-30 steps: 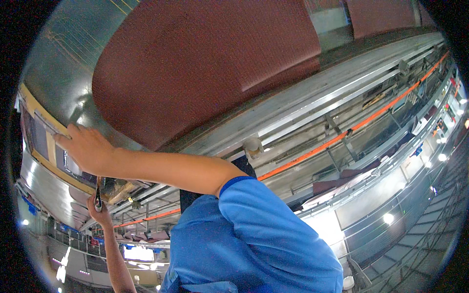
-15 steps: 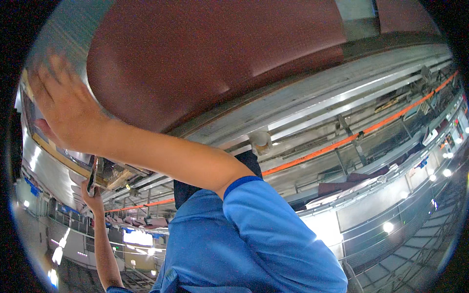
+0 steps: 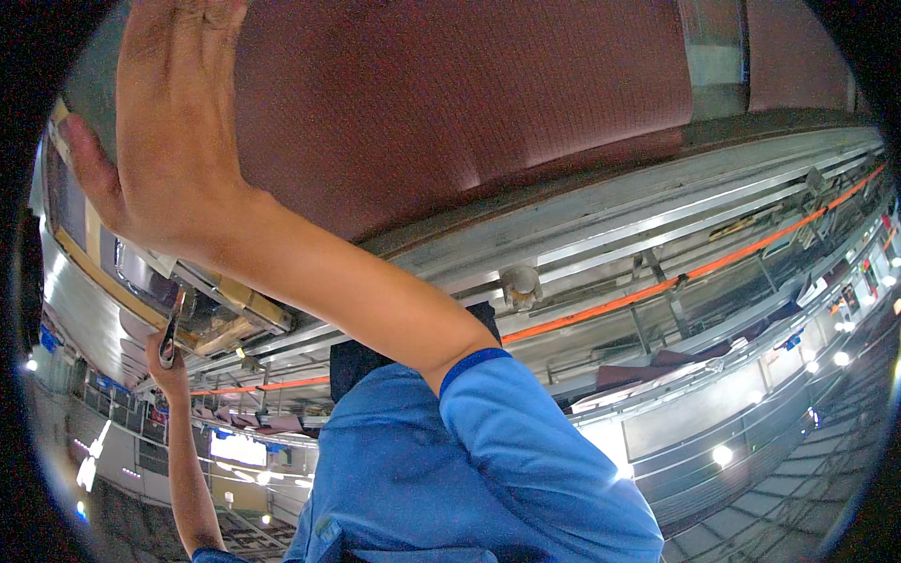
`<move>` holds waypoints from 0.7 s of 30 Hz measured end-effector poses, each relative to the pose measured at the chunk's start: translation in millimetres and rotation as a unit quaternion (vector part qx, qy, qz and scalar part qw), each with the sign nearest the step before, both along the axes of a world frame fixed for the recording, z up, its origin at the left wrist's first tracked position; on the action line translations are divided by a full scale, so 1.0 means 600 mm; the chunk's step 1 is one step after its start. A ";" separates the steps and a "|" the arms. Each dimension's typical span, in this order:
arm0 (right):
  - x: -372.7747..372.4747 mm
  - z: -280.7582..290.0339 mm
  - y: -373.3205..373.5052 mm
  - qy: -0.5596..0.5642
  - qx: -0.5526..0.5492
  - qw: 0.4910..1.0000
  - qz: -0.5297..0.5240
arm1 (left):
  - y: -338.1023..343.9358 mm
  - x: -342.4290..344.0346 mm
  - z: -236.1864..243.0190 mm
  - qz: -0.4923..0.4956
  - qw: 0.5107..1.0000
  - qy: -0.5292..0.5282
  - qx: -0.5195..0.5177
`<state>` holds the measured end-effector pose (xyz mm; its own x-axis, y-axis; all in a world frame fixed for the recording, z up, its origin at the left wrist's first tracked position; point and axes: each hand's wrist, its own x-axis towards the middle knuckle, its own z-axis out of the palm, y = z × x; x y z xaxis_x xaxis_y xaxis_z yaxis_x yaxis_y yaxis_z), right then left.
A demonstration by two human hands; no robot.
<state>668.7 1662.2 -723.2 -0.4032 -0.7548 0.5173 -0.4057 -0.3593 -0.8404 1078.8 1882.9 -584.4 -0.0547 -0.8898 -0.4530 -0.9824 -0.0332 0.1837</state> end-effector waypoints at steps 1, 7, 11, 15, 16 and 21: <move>-0.001 -0.005 -0.002 0.010 -0.007 1.000 -0.003 | -0.006 -0.007 -0.001 -0.006 1.000 0.001 -0.003; -0.006 0.017 -0.009 0.018 -0.039 0.996 -0.076 | -0.006 -0.010 -0.002 0.007 1.000 0.021 -0.001; -0.020 0.018 0.000 0.024 -0.031 0.997 -0.063 | 0.001 0.005 -0.002 -0.002 1.000 0.003 -0.005; -0.031 0.025 0.011 0.020 -0.009 1.000 -0.023 | -0.002 0.004 -0.002 -0.001 1.000 0.017 0.007; -0.039 0.029 0.020 0.015 0.002 1.000 -0.007 | 0.001 0.012 -0.004 -0.005 1.000 0.026 0.002; -0.056 0.065 0.040 -0.052 0.110 0.982 0.143 | 0.017 0.049 -0.008 -0.033 0.999 -0.008 -0.022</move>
<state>635.2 1686.1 -684.3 -0.2003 -0.9337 0.2969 -0.2214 -0.2520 -0.9420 1108.0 1892.9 -589.5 -0.1070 -0.9037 -0.4146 -0.9849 0.0392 0.1687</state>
